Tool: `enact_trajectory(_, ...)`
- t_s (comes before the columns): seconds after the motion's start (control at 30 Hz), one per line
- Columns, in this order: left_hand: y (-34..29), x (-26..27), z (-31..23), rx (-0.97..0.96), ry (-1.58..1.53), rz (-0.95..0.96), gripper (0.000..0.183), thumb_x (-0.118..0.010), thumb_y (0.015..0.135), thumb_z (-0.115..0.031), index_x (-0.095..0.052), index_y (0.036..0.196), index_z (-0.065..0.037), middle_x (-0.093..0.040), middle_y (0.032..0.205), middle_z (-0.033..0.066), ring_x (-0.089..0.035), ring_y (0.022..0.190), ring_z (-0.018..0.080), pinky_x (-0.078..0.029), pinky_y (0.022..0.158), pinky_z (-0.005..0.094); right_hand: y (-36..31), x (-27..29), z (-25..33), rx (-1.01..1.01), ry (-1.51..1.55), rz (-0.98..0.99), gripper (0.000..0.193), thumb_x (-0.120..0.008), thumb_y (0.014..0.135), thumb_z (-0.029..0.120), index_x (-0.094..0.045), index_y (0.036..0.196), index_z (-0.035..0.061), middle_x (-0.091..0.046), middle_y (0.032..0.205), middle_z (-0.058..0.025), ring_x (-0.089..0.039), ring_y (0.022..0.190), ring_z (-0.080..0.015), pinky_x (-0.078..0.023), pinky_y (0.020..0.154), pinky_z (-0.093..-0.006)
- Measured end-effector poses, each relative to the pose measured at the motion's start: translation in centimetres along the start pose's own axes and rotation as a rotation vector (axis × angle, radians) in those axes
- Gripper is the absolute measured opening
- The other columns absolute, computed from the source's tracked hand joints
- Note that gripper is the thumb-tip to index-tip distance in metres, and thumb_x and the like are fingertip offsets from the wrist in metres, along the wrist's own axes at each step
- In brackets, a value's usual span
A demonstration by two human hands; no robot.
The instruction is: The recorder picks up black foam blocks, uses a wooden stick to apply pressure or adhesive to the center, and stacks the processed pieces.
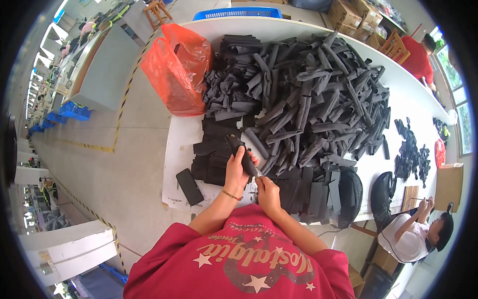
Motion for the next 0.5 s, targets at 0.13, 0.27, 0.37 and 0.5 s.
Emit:
enact_trajectory(0.13, 1.3, 0.1, -1.1, -0.063, 0.094, -0.117, 0.023, -0.065, 0.091, -0.024, -0.055, 0.08, -0.006, -0.059, 0.067, 0.0058, -0.051, 0.047, 0.0129, -0.041, 0.043, 0.0269, -1.5, 0.8, -0.5, -0.137, -0.043, 0.176, 0.013, -0.058, 0.091, 0.011, -0.061, 0.089, -0.0023, -0.056, 0.061, -0.016, -0.055, 0.053, -0.0239, -0.043, 0.052, -0.0349)
enact_trajectory(0.27, 2.5, 0.5, -2.8, -0.152, 0.124, -0.151, 0.027, -0.067, 0.09, -0.027, -0.056, 0.076, -0.006, -0.053, 0.057, 0.0017, -0.039, 0.038, 0.0079, -0.024, 0.035, 0.0219, -3.7, 3.5, -0.1, -0.109, -0.049, 0.287, 0.013, -0.059, 0.09, 0.012, -0.062, 0.089, -0.001, -0.057, 0.064, -0.0216, -0.061, 0.057, -0.0324, -0.046, 0.053, -0.037)
enact_trajectory(0.37, 4.2, 2.6, -4.7, -0.221, -0.008, -0.193, 0.028, -0.066, 0.09, -0.03, -0.055, 0.076, -0.009, -0.047, 0.054, -0.0022, -0.034, 0.036, 0.0067, -0.022, 0.035, 0.0218, -6.6, 7.1, 0.3, -0.066, -0.117, 0.329, 0.017, -0.063, 0.088, 0.016, -0.061, 0.085, -0.0007, -0.059, 0.066, -0.0221, -0.063, 0.061, -0.0343, -0.048, 0.054, -0.0376)
enact_trajectory(0.5, 3.7, 1.1, -2.4, -0.13, -0.071, -0.122, 0.031, -0.06, 0.094, -0.036, -0.051, 0.08, -0.01, -0.044, 0.053, -0.0013, -0.032, 0.038, 0.0073, -0.023, 0.036, 0.0231, -6.0, 11.0, 2.3, -0.061, -0.43, 0.229, 0.026, -0.074, 0.081, 0.026, -0.06, 0.078, 0.0035, -0.058, 0.057, -0.0137, -0.06, 0.048, -0.0278, -0.047, 0.048, -0.0363)
Point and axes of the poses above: each hand's wrist, its own y-axis towards the middle knuckle, its own x-axis out of the back of the hand, z = x × y, the point moved 5 cm from there along y, towards the middle knuckle
